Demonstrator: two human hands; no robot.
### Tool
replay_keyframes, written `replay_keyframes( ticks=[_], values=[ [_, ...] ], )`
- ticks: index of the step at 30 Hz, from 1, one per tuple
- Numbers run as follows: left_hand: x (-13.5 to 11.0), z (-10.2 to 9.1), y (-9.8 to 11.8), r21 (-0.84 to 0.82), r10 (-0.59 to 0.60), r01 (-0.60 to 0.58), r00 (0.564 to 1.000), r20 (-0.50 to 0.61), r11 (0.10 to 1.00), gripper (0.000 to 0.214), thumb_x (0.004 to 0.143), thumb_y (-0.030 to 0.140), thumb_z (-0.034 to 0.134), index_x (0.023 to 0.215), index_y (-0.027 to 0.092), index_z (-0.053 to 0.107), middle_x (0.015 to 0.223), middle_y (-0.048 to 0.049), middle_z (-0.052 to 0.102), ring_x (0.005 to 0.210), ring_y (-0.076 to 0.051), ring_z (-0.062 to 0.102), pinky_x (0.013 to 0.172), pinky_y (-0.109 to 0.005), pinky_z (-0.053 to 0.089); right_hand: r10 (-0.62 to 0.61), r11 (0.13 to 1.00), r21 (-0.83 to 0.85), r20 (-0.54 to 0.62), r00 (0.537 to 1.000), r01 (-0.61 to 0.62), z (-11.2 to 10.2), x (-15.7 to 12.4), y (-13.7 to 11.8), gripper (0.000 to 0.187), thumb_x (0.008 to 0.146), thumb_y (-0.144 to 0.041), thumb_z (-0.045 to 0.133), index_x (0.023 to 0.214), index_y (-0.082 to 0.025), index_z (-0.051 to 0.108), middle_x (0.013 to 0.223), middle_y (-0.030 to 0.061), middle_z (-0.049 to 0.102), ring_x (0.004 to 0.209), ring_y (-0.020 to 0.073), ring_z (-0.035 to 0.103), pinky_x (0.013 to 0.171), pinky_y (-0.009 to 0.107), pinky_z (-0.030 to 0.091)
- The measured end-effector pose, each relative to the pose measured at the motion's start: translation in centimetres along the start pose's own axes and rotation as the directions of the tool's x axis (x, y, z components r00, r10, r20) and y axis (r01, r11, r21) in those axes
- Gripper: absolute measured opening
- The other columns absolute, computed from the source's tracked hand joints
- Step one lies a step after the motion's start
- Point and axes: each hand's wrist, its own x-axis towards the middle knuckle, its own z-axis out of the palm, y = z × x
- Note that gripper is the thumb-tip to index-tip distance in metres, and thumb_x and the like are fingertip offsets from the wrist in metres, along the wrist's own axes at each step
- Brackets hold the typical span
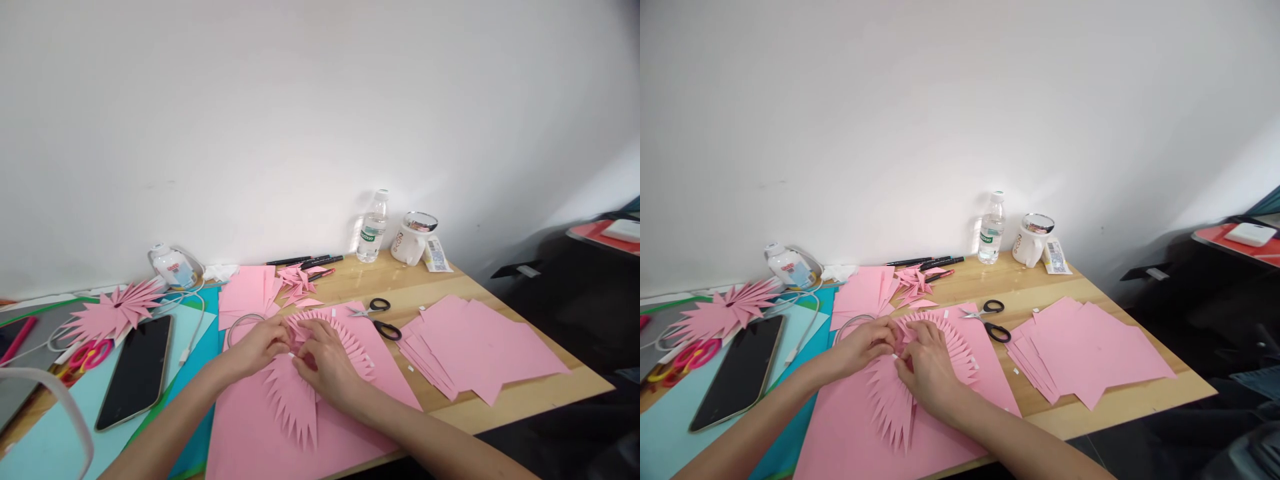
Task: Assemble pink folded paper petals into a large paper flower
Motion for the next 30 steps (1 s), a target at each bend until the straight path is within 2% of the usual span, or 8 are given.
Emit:
replay_keyframes(
  ticks=[5,9,11,15,18,22,25,30],
  values=[
    [0.0,0.6,-0.3,0.121,0.054,-0.050,0.998,-0.029,0.991,0.021,0.083,0.006,0.040,0.072,0.017,0.056,0.082,-0.0016,0.055,0.078,-0.012,0.053,0.070,-0.025,0.044,0.002,1.000,0.006,-0.005,1.000,-0.002,0.1,0.0,0.3,0.011,0.073,-0.011,0.063,0.063,-0.015,0.062,0.116,0.0124,0.058,0.113,0.0271,0.047,0.091,0.041,0.042],
    [-0.5,0.2,1.2,0.208,0.187,-0.178,0.982,-0.024,0.962,0.020,0.088,0.013,0.044,0.082,0.018,0.062,0.098,-0.0040,0.055,0.092,-0.013,0.052,0.080,-0.026,0.043,0.007,1.000,0.012,-0.003,1.000,-0.007,0.0,0.0,0.4,0.010,0.073,-0.011,0.063,0.064,-0.015,0.063,0.115,0.0123,0.058,0.112,0.0268,0.047,0.091,0.041,0.043],
    [-0.8,0.0,2.0,0.304,0.226,-0.213,0.974,-0.010,0.929,0.021,0.090,0.015,0.044,0.081,0.018,0.063,0.094,-0.0035,0.056,0.090,-0.014,0.052,0.077,-0.026,0.043,0.003,1.000,0.016,-0.002,1.000,-0.003,0.1,0.0,0.5,0.010,0.074,-0.012,0.062,0.065,-0.016,0.063,0.115,0.0121,0.058,0.112,0.0267,0.047,0.091,0.041,0.043],
    [-1.0,0.0,2.4,0.553,0.304,-0.298,0.949,0.083,0.778,0.027,0.092,0.015,0.039,0.079,0.016,0.062,0.082,-0.0037,0.056,0.083,-0.016,0.050,0.072,-0.028,0.042,-0.004,1.000,0.016,-0.013,1.000,0.004,0.2,0.0,0.7,0.011,0.073,-0.010,0.062,0.064,-0.015,0.062,0.115,0.0121,0.058,0.110,0.0266,0.047,0.090,0.042,0.044],
    [-1.1,0.3,2.0,0.675,0.306,-0.340,0.936,0.174,0.655,0.026,0.091,0.011,0.036,0.086,0.015,0.061,0.086,-0.0051,0.058,0.084,-0.018,0.050,0.074,-0.031,0.043,-0.005,1.000,0.021,-0.025,1.000,0.005,0.2,0.0,0.8,0.011,0.072,-0.009,0.062,0.063,-0.015,0.062,0.113,0.0130,0.058,0.109,0.0260,0.048,0.090,0.041,0.044],
    [-1.4,0.5,1.7,0.719,0.246,-0.330,0.943,0.224,0.612,0.027,0.090,0.007,0.034,0.094,0.015,0.059,0.094,-0.0061,0.059,0.090,-0.019,0.051,0.081,-0.033,0.042,-0.009,1.000,0.024,-0.033,0.999,0.009,0.2,0.0,0.7,0.010,0.072,-0.008,0.061,0.064,-0.015,0.062,0.112,0.0132,0.058,0.109,0.0260,0.048,0.090,0.041,0.044],
    [-1.5,0.5,1.8,0.738,0.256,-0.344,0.937,0.236,0.580,0.028,0.089,0.006,0.033,0.097,0.015,0.059,0.095,-0.0064,0.060,0.092,-0.019,0.052,0.084,-0.034,0.042,-0.013,1.000,0.023,-0.031,0.999,0.014,0.2,0.0,0.7,0.011,0.072,-0.009,0.062,0.064,-0.016,0.062,0.113,0.0125,0.058,0.109,0.0263,0.048,0.089,0.041,0.045],
    [-1.5,0.6,1.8,0.816,0.343,-0.412,0.896,0.282,0.405,0.023,0.088,0.007,0.038,0.092,0.014,0.060,0.086,-0.0073,0.062,0.085,-0.020,0.054,0.082,-0.035,0.041,-0.007,1.000,0.027,-0.039,0.999,0.008,0.2,0.0,0.6,0.014,0.071,-0.008,0.061,0.061,-0.017,0.060,0.112,0.0117,0.058,0.108,0.0262,0.049,0.088,0.042,0.045]
  ],
)
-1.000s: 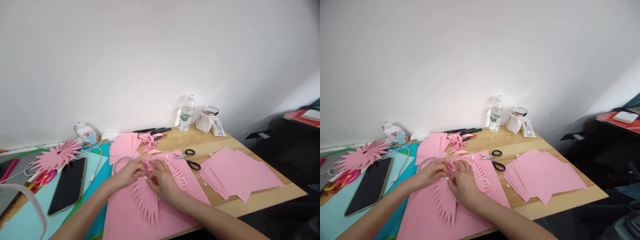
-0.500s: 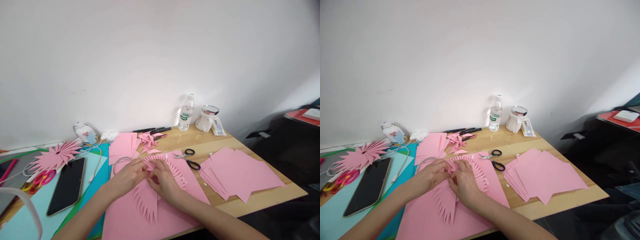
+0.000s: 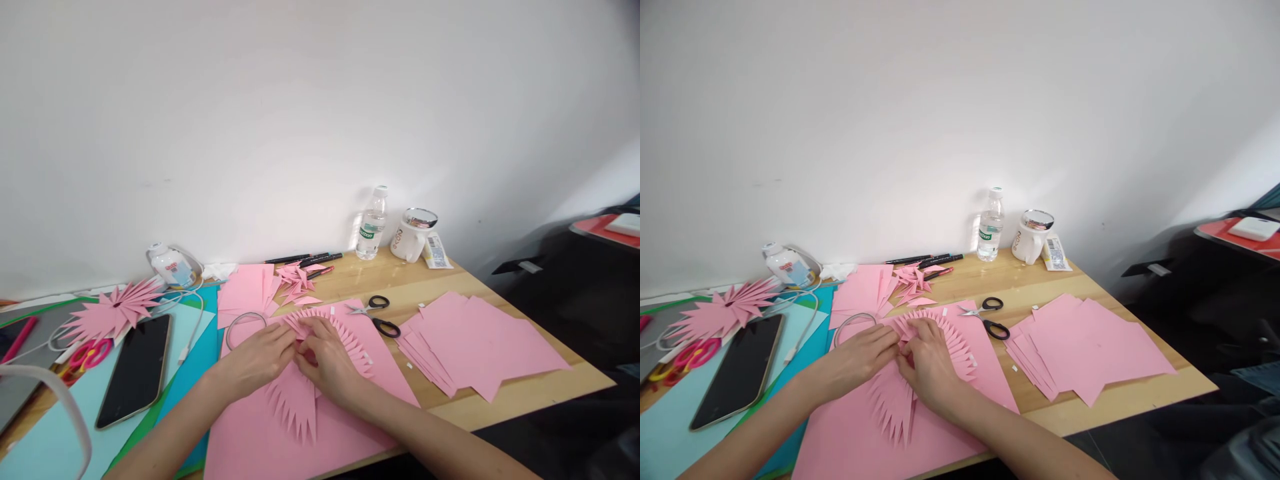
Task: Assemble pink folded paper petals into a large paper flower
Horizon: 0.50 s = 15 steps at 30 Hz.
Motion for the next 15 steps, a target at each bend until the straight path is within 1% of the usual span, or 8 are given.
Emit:
replay_keyframes(
  ticks=[3,5,9,11,15],
  values=[
    [-0.10,0.26,0.09,0.109,0.042,-0.045,0.999,0.029,0.993,0.022,0.085,0.006,0.040,0.092,0.012,0.060,0.084,-0.0075,0.062,0.081,-0.021,0.054,0.077,-0.035,0.041,0.002,1.000,-0.002,0.008,1.000,-0.002,-0.06,0.01,-0.07,0.013,0.070,-0.007,0.061,0.062,-0.017,0.061,0.113,0.0119,0.058,0.108,0.0263,0.049,0.089,0.042,0.045],
    [-0.16,0.36,0.11,0.139,0.045,-0.050,0.998,0.039,0.989,0.023,0.084,0.005,0.039,0.091,0.012,0.060,0.083,-0.0075,0.062,0.080,-0.021,0.054,0.075,-0.035,0.042,0.006,1.000,-0.002,0.013,1.000,-0.006,-0.09,0.01,-0.11,0.013,0.070,-0.007,0.061,0.062,-0.017,0.061,0.113,0.0120,0.058,0.108,0.0266,0.049,0.089,0.042,0.044],
    [-0.15,0.33,0.03,0.097,0.041,-0.040,0.999,-0.005,0.994,0.024,0.085,0.004,0.038,0.091,0.013,0.059,0.084,-0.0073,0.062,0.081,-0.020,0.055,0.076,-0.034,0.042,0.011,1.000,0.002,0.006,1.000,-0.011,-0.07,0.00,-0.11,0.014,0.071,-0.007,0.061,0.062,-0.018,0.060,0.113,0.0111,0.058,0.108,0.0262,0.049,0.089,0.042,0.044],
    [-0.13,0.31,-0.01,0.081,0.051,-0.050,0.999,-0.017,0.996,0.022,0.086,0.005,0.039,0.092,0.013,0.059,0.085,-0.0070,0.063,0.081,-0.019,0.055,0.076,-0.034,0.042,0.013,1.000,0.000,0.012,1.000,-0.013,-0.06,0.00,-0.09,0.014,0.071,-0.007,0.061,0.062,-0.018,0.060,0.113,0.0109,0.058,0.108,0.0261,0.049,0.089,0.042,0.044],
    [-0.08,0.41,0.05,0.133,0.081,-0.080,0.997,-0.006,0.988,0.019,0.086,0.008,0.043,0.091,0.012,0.060,0.082,-0.0061,0.063,0.079,-0.019,0.055,0.074,-0.033,0.042,0.026,1.000,-0.010,0.037,0.999,-0.025,-0.10,0.05,-0.07,0.013,0.070,-0.006,0.061,0.062,-0.017,0.061,0.114,0.0117,0.058,0.109,0.0259,0.049,0.090,0.041,0.044]
  ],
)
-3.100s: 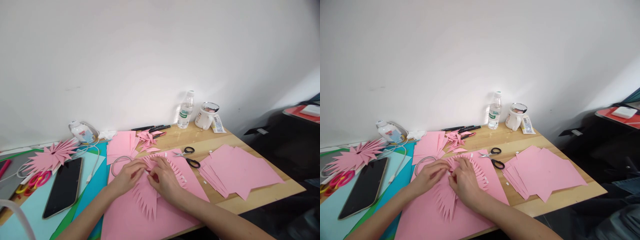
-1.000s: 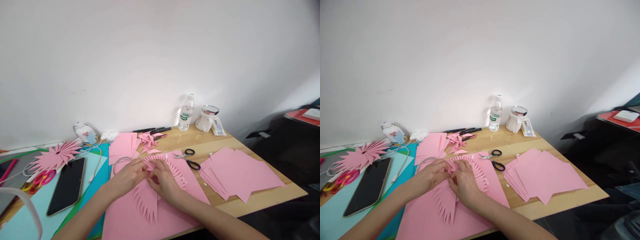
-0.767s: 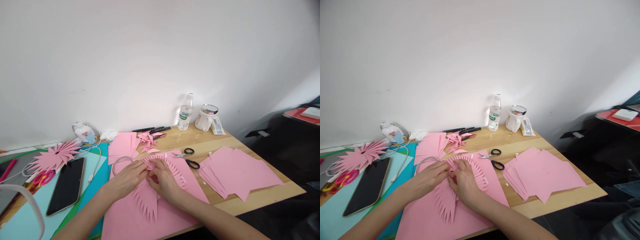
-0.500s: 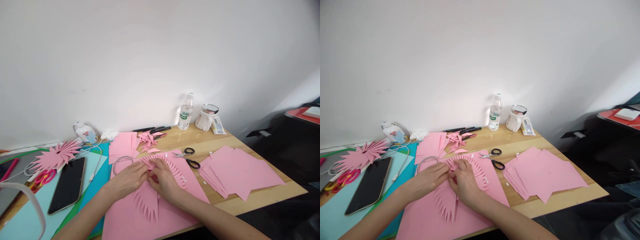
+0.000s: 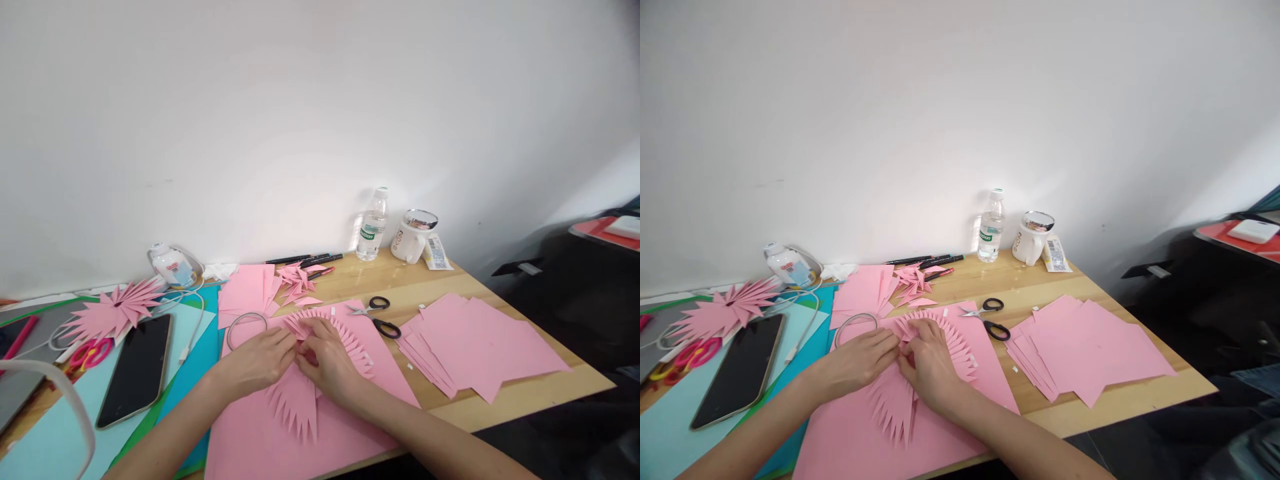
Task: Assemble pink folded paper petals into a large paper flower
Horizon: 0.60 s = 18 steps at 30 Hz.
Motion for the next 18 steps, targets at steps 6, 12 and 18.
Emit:
replay_keyframes(
  ticks=[6,12,18],
  values=[
    [-0.01,0.23,0.18,0.081,0.036,-0.037,0.999,0.011,0.996,0.017,0.085,0.009,0.044,0.087,0.011,0.062,0.079,-0.0070,0.061,0.075,-0.020,0.054,0.070,-0.034,0.040,0.000,1.000,0.009,-0.002,1.000,0.000,-0.07,0.03,-0.04,0.014,0.068,-0.004,0.061,0.061,-0.016,0.060,0.114,0.0119,0.058,0.108,0.0260,0.049,0.090,0.040,0.044],
    [-0.20,0.39,0.26,0.079,0.022,-0.026,0.999,0.042,0.997,0.022,0.085,0.006,0.040,0.089,0.012,0.060,0.079,-0.0075,0.061,0.076,-0.020,0.054,0.071,-0.034,0.040,-0.004,1.000,0.012,-0.016,1.000,0.004,0.03,0.00,0.06,0.014,0.069,-0.005,0.061,0.061,-0.017,0.061,0.113,0.0115,0.058,0.107,0.0261,0.050,0.089,0.041,0.044],
    [-0.43,0.65,-0.11,-0.170,-0.097,0.107,0.993,0.061,0.980,0.028,0.086,0.004,0.033,0.095,0.012,0.058,0.089,-0.0082,0.062,0.084,-0.019,0.055,0.076,-0.032,0.044,0.002,1.000,0.018,-0.017,1.000,-0.002,0.08,0.02,0.14,0.013,0.070,-0.008,0.063,0.062,-0.017,0.062,0.113,0.0107,0.058,0.108,0.0259,0.049,0.088,0.042,0.044]
  ],
)
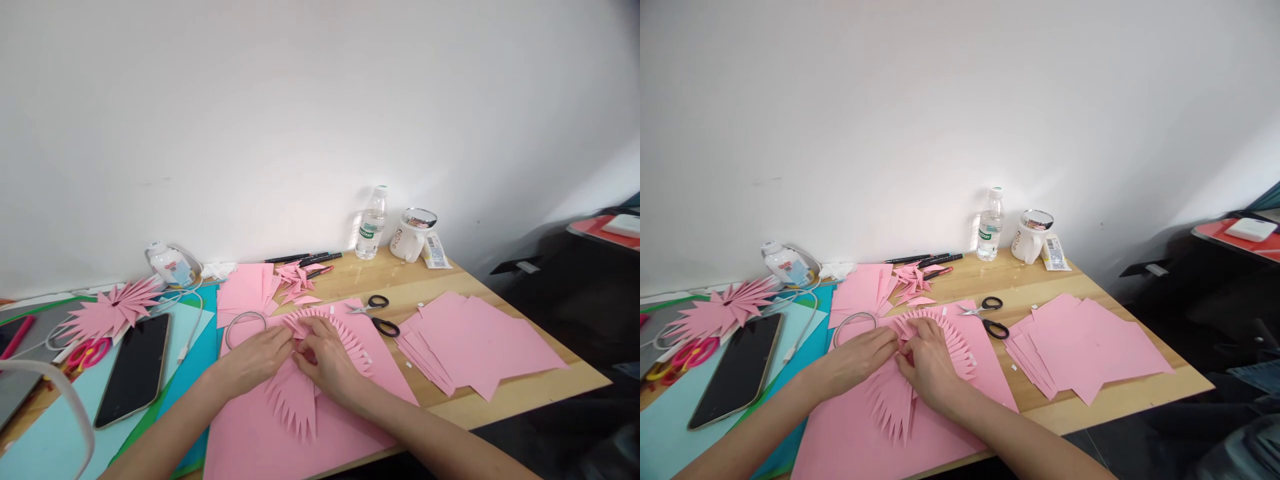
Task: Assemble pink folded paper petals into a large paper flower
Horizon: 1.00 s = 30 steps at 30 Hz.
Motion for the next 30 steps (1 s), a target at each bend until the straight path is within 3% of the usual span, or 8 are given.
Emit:
replay_keyframes(
  ticks=[3,5,14,21,30],
  values=[
    [0.03,-0.32,-0.26,-0.206,-0.092,0.085,0.996,-0.023,0.975,0.032,0.088,0.004,0.029,0.094,0.015,0.058,0.092,-0.0055,0.060,0.084,-0.016,0.056,0.073,-0.027,0.046,-0.004,1.000,-0.004,0.006,1.000,0.004,0.02,-0.03,0.07,0.012,0.072,-0.011,0.064,0.062,-0.017,0.063,0.113,0.0101,0.058,0.108,0.0253,0.049,0.089,0.042,0.044],
    [0.09,-0.57,-0.32,-0.227,-0.094,0.089,0.995,-0.014,0.970,0.032,0.089,0.004,0.029,0.094,0.016,0.059,0.091,-0.0041,0.061,0.083,-0.015,0.056,0.073,-0.027,0.047,-0.004,1.000,-0.002,0.007,1.000,0.004,0.05,-0.06,0.12,0.012,0.073,-0.011,0.063,0.063,-0.017,0.063,0.113,0.0098,0.058,0.109,0.0248,0.049,0.089,0.041,0.044],
    [0.40,-0.39,0.05,0.093,0.088,-0.085,0.995,-0.038,0.992,0.023,0.086,0.004,0.039,0.088,0.012,0.060,0.079,-0.0057,0.062,0.076,-0.018,0.054,0.071,-0.031,0.041,-0.006,1.000,-0.002,-0.006,1.000,0.006,0.17,-0.06,0.18,0.014,0.069,-0.006,0.063,0.061,-0.017,0.062,0.112,0.0109,0.058,0.109,0.0255,0.049,0.089,0.041,0.044],
    [0.23,-0.19,-0.14,0.083,0.088,-0.085,0.995,-0.035,0.993,0.028,0.088,0.005,0.034,0.096,0.014,0.060,0.086,-0.0051,0.064,0.079,-0.017,0.055,0.073,-0.030,0.041,0.010,1.000,0.010,0.001,1.000,-0.010,0.03,-0.09,0.20,0.013,0.069,-0.007,0.063,0.061,-0.018,0.062,0.113,0.0104,0.058,0.110,0.0255,0.049,0.090,0.041,0.043],
    [0.30,-0.06,0.23,0.245,0.141,-0.147,0.989,0.039,0.958,0.024,0.087,0.008,0.039,0.092,0.012,0.062,0.084,-0.0067,0.064,0.076,-0.019,0.056,0.070,-0.032,0.041,0.007,1.000,0.010,0.019,1.000,-0.007,-0.07,-0.05,0.15,0.014,0.069,-0.005,0.061,0.061,-0.017,0.060,0.113,0.0112,0.058,0.109,0.0256,0.050,0.090,0.041,0.043]
  ],
)
